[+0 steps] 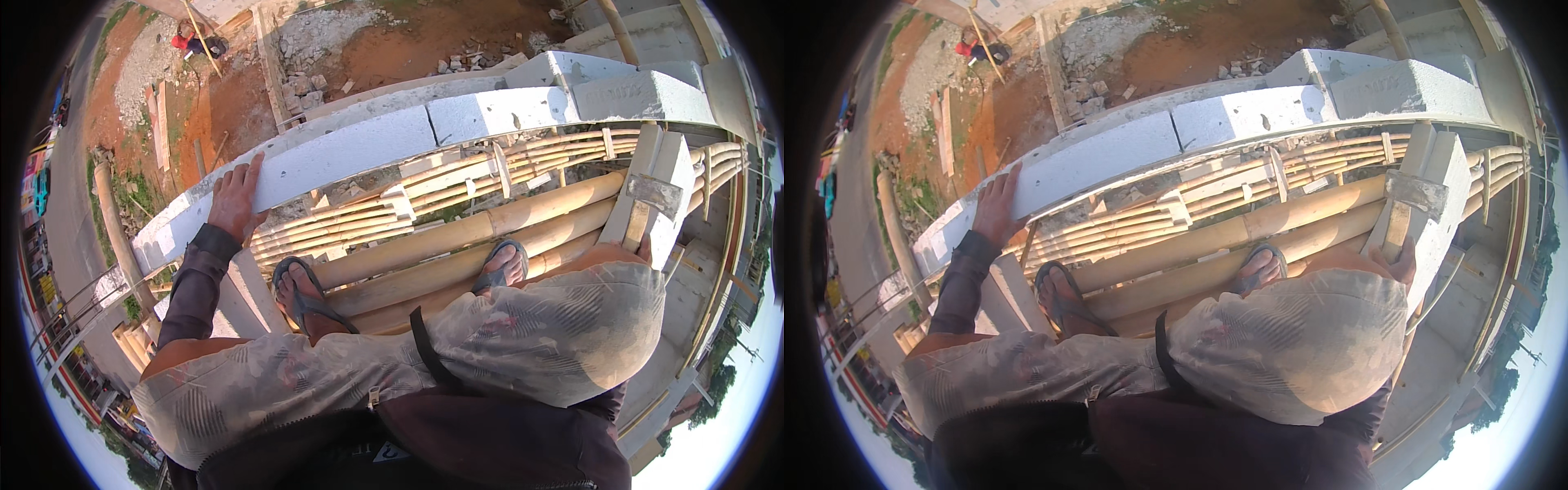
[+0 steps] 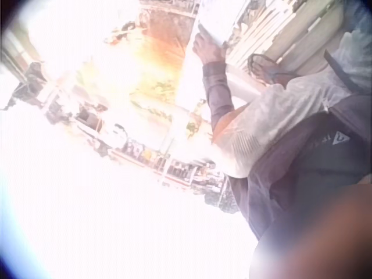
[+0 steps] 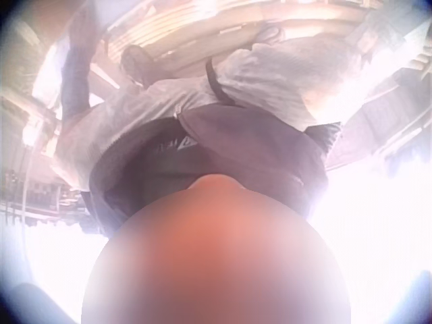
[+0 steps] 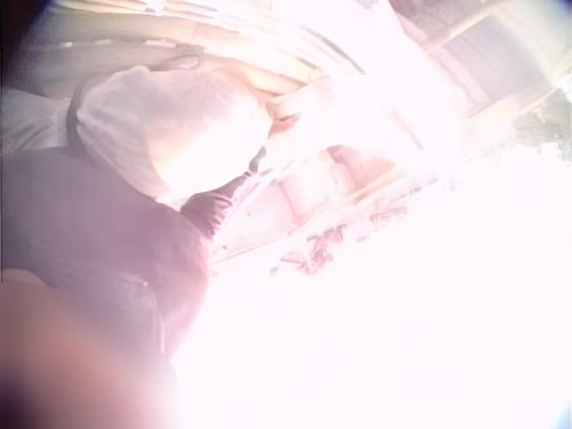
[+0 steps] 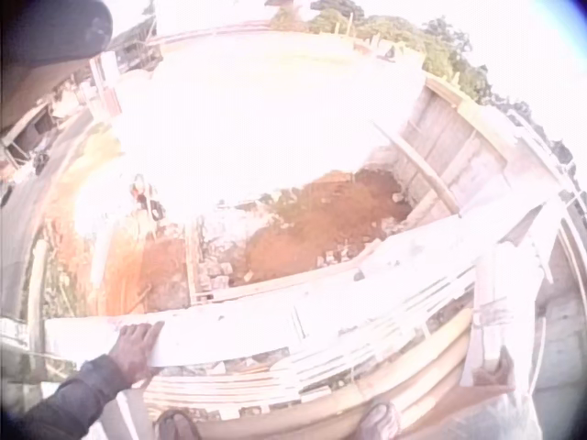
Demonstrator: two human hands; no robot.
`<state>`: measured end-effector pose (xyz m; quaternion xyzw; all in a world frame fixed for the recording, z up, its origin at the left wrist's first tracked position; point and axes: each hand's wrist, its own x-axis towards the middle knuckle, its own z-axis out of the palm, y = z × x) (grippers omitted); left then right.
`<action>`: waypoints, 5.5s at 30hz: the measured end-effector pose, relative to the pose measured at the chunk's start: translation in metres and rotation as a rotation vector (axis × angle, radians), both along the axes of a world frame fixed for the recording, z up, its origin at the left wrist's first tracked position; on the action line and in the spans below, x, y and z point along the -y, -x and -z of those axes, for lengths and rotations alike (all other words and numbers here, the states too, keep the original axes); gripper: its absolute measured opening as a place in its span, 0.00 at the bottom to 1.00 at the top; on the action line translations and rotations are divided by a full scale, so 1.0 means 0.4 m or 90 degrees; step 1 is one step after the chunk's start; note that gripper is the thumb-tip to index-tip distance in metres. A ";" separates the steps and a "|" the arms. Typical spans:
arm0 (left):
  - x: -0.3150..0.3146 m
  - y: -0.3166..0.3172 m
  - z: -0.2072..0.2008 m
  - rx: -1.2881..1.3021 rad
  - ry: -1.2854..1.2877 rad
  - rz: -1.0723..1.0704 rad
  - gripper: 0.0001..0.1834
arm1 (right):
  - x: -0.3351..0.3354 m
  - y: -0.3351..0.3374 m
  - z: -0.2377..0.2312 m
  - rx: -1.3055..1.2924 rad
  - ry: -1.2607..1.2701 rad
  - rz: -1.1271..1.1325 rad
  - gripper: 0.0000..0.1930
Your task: The person applies mortar to a white block using a trowel, places the block on a bamboo scaffold, and taps it into position. The person repeats this process, scooping mortar from a bucket and spreading it on the block before setting it in place.
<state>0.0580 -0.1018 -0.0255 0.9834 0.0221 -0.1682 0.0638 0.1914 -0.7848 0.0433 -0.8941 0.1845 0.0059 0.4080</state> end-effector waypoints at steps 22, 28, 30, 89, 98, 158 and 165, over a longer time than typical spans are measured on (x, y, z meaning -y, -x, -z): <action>-0.012 0.006 0.019 0.013 -0.014 0.013 0.62 | -0.649 -0.105 0.162 0.188 0.284 -0.651 0.20; -0.008 0.010 0.018 0.016 -0.012 0.003 0.62 | -0.634 -0.079 0.158 0.201 0.155 -0.592 0.19; -0.011 0.011 0.019 0.036 -0.002 0.016 0.61 | -0.623 -0.064 0.151 0.190 0.131 -0.600 0.19; -0.637 0.379 0.000 0.029 -0.031 -0.517 0.31 | -0.849 -0.241 -0.098 -0.120 0.097 -1.080 0.21; -0.433 0.448 -0.057 0.057 -0.124 -0.557 0.19 | -1.366 -0.239 -0.204 0.149 0.246 -1.218 0.24; -0.044 0.077 0.022 0.018 -0.009 -0.319 0.28 | -2.171 0.171 -0.158 0.170 0.043 -1.404 0.17; -0.106 0.067 -0.060 -0.123 0.128 -0.294 0.41 | -1.743 -0.106 -0.177 0.065 -0.019 -1.084 0.19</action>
